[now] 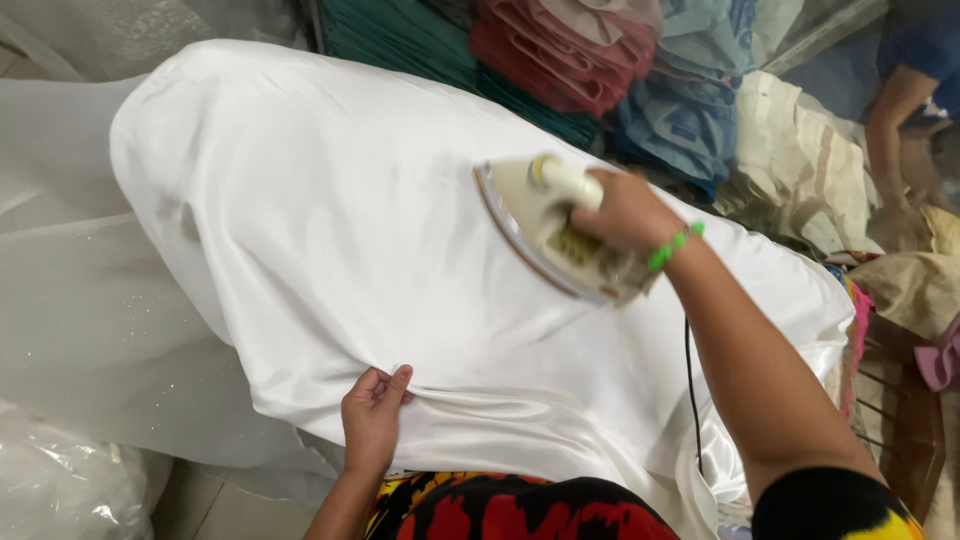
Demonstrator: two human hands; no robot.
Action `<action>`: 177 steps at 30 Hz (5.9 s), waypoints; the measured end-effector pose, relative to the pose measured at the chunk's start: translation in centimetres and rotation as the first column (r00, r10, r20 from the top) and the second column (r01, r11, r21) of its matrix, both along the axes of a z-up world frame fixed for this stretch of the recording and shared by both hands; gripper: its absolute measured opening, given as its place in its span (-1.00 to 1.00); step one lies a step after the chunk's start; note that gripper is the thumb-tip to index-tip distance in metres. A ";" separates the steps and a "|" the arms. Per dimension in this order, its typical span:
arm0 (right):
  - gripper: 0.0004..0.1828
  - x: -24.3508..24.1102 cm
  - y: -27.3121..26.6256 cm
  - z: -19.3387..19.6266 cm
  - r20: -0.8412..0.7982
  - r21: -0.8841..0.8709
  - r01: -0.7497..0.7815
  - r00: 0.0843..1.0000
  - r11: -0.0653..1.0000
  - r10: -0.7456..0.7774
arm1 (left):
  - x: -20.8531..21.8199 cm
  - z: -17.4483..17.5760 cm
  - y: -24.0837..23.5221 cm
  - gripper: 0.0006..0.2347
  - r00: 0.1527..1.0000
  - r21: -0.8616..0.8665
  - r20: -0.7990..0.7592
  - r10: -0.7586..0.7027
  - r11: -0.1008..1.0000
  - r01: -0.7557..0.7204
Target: The person irons a large white sheet on an ironing board using a steam iron. They repeatedly smooth the fabric, lift and reposition sections to remove wrinkles, and adjust the sheet's placement throughout the process.
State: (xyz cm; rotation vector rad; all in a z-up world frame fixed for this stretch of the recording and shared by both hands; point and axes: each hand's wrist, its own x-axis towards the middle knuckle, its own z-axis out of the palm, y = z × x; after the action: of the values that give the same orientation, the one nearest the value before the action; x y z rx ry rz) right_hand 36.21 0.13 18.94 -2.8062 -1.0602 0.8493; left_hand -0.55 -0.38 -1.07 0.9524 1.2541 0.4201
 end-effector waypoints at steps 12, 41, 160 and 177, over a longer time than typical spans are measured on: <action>-0.71 -1.0 5.7 -2.9 0.107 -0.002 -0.330 0.938 0.944 0.329 | -0.1 -2.3 -0.1 -0.68 0.999 0.007 0.048 -0.023 1.000 0.023; -0.83 -2.9 30.1 -2.2 -0.194 0.140 -0.097 0.973 0.985 0.124 | 1.6 -5.4 -0.3 -0.76 0.988 -0.133 0.148 -0.035 0.990 0.055; -0.31 -7.0 -26.5 -0.2 0.022 -0.208 0.046 0.999 0.977 -0.042 | -1.7 1.5 0.6 -0.77 0.999 0.164 0.037 0.035 0.986 -0.041; -0.50 -7.2 -21.6 1.2 -0.132 -0.157 -0.028 0.991 0.987 0.007 | -1.6 2.0 0.9 -0.62 0.998 0.183 0.063 0.026 0.982 -0.037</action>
State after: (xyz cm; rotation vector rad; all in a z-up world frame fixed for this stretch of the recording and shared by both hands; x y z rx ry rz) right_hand 28.98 -21.46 20.17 -2.8215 -1.0434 1.1512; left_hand -2.14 0.53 0.89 1.0697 1.1912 0.5935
